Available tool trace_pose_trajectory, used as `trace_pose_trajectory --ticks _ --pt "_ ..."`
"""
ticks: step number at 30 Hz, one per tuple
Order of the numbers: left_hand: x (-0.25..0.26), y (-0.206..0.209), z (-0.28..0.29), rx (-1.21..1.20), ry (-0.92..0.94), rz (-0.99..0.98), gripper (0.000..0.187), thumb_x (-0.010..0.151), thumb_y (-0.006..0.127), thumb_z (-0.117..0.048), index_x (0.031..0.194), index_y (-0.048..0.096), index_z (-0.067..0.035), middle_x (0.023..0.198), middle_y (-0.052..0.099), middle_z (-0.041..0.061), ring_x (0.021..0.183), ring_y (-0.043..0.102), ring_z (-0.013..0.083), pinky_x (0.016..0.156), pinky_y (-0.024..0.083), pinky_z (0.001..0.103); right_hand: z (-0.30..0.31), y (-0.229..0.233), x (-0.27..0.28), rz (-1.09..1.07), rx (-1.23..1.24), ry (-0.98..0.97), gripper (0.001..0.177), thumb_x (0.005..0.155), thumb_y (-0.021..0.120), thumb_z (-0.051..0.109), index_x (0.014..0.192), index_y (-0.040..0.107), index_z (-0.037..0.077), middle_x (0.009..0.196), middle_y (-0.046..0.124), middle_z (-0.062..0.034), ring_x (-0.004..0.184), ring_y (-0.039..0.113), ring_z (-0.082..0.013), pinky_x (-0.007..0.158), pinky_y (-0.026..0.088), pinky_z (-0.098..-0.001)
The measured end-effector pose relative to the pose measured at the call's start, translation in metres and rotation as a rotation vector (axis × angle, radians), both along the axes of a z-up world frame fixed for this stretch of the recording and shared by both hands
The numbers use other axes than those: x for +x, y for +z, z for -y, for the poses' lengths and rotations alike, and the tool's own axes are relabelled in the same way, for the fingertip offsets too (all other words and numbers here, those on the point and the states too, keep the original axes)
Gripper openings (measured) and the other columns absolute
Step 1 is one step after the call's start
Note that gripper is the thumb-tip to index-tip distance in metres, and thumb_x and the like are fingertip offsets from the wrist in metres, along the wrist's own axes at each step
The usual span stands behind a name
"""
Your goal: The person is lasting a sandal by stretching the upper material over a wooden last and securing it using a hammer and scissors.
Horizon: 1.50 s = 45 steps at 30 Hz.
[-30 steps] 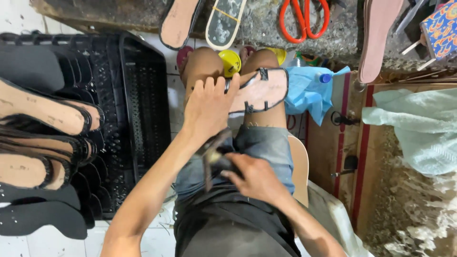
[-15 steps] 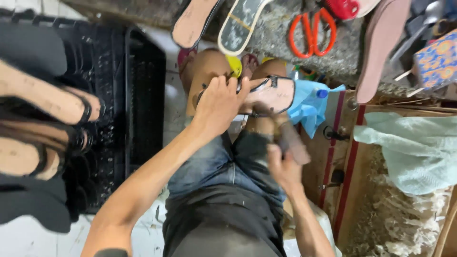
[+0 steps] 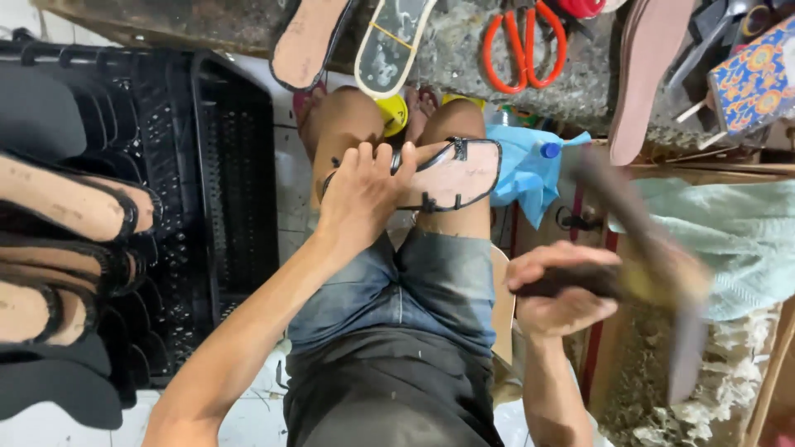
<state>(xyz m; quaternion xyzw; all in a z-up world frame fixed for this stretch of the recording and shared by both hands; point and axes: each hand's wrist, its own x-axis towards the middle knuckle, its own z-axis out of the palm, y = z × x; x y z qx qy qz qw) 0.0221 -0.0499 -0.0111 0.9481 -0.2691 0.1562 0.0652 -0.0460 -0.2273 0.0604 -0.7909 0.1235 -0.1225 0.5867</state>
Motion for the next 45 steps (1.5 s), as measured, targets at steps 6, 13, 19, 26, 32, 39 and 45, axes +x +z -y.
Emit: trace_pose_trajectory --ticks 6,13,19,26,32,39,45 --pt "0.002 -0.002 -0.004 0.066 -0.079 -0.173 0.078 0.040 0.071 -0.005 0.111 0.040 -0.005 0.071 0.041 0.009 0.060 0.038 0.0230 0.057 0.029 0.033 0.023 -0.057 -0.001 -0.241 -0.241 0.171 0.023 0.087 0.049 0.020 0.068 0.048 0.008 0.049 0.049 -0.0107 0.045 0.045 -0.0195 0.045 0.037 -0.0309" --pt "0.002 0.007 -0.001 -0.036 0.013 -0.011 0.058 0.055 0.063 0.004 0.107 0.042 -0.006 0.067 0.038 0.010 0.058 0.038 0.0243 0.054 0.030 0.034 0.011 0.003 0.032 0.334 0.117 0.137 0.039 0.084 0.041 0.038 0.084 0.040 -0.001 0.055 0.045 -0.0200 0.042 0.046 -0.0288 0.040 0.040 -0.0328" --pt "0.001 0.000 0.000 -0.007 -0.047 -0.156 0.079 0.037 0.070 0.002 0.111 0.041 -0.005 0.073 0.044 0.013 0.063 0.041 0.0267 0.059 0.031 0.036 0.020 0.001 0.032 0.083 -0.264 0.359 0.020 0.080 0.042 0.007 0.094 0.048 -0.006 0.074 0.049 -0.0196 0.066 0.047 -0.0333 0.061 0.039 -0.0392" --pt "0.009 0.008 -0.001 -0.016 -0.034 -0.054 0.066 0.048 0.067 0.003 0.108 0.040 -0.006 0.071 0.040 0.012 0.058 0.037 0.0236 0.055 0.030 0.034 0.062 -0.127 -0.010 -0.149 -0.237 0.169 0.024 0.085 0.053 0.012 0.085 0.052 -0.012 0.065 0.055 -0.0286 0.063 0.059 -0.0377 0.059 0.046 -0.0421" --pt "0.009 -0.006 0.003 0.076 -0.063 -0.201 0.088 0.027 0.076 -0.007 0.109 0.044 -0.008 0.075 0.043 0.009 0.065 0.040 0.0230 0.060 0.031 0.033 0.001 0.030 0.052 0.058 -0.155 0.416 0.035 0.083 0.042 0.003 0.117 0.046 -0.004 0.035 0.042 -0.0031 0.030 0.043 -0.0130 0.036 0.041 -0.0227" --pt "0.012 0.002 0.000 -0.099 0.006 0.036 0.039 0.070 0.058 -0.001 0.105 0.042 -0.008 0.066 0.041 0.011 0.056 0.041 0.0260 0.053 0.031 0.036 0.019 -0.051 0.016 0.544 0.397 0.034 0.046 0.082 0.047 0.053 0.067 0.050 0.010 0.042 0.050 -0.0061 0.034 0.050 -0.0144 0.037 0.041 -0.0230" --pt "0.011 -0.001 -0.006 0.221 -0.129 -0.308 0.091 0.035 0.079 -0.016 0.117 0.042 -0.006 0.079 0.046 0.011 0.065 0.044 0.0239 0.061 0.032 0.033 0.013 -0.011 0.013 -0.265 -0.058 0.198 0.050 0.092 0.038 0.023 0.045 0.047 0.010 0.028 0.041 -0.0035 0.021 0.040 -0.0134 0.024 0.033 -0.0238"
